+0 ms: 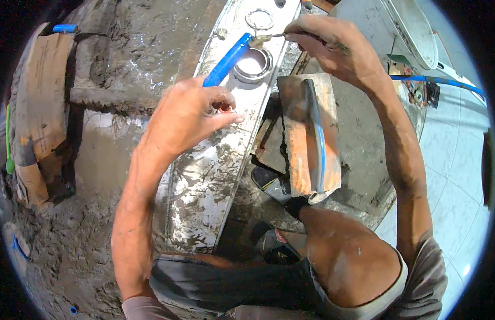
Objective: The person works on blue and orange pipes by applying sealant from a small can and joining sections together while at a construction site.
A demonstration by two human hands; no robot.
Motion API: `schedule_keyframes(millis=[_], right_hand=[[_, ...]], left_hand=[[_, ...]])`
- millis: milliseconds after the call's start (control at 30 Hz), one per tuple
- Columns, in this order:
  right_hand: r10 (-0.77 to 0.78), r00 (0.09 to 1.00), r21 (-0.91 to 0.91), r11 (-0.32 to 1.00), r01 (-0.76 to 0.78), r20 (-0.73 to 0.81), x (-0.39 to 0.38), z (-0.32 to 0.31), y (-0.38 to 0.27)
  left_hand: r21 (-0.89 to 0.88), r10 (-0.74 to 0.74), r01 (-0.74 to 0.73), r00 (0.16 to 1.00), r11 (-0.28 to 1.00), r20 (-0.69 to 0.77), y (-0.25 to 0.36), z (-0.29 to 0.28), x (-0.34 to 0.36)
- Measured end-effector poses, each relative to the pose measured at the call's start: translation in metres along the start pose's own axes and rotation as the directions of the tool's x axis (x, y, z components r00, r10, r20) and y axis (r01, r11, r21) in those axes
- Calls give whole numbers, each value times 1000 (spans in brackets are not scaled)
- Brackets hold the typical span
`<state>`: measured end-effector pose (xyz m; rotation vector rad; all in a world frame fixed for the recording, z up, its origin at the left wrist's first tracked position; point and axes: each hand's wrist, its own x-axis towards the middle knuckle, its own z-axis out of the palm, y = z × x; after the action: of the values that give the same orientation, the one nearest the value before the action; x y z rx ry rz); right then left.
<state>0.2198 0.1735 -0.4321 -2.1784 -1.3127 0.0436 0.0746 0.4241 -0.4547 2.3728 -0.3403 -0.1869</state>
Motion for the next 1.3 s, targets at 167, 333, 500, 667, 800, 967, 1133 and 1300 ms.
schedule_keyframes(millis=[167,333,500,667,800,967,1133,1300], right_hand=[[-126,992,-187,974,126,13,10,2,6],[-19,998,-49,999,22,59,1,4,3],[59,997,-80,995,-56,46,12,3,2],[-71,997,-282,957,72,14,6,14,11],[-4,987,-526,846,90,162,13,45,-13],[-23,986,-495,863,103,165,18,76,-19],[-2,972,-359,929,88,234,20,67,-11],[-25,985,-469,877,104,171,20,69,-11]], left_hand=[[64,17,-20,999,998,49,6,3,3],[49,55,-55,998,997,-5,0,-6,6],[140,-24,11,996,990,91,-1,-4,1],[105,-31,25,998,994,57,-5,-7,-5],[145,-92,81,993,986,72,-4,-9,-13],[256,-92,60,989,965,114,3,-11,-15],[271,-132,89,981,958,143,-1,-17,-20],[265,-118,77,983,961,141,-2,-16,-19]])
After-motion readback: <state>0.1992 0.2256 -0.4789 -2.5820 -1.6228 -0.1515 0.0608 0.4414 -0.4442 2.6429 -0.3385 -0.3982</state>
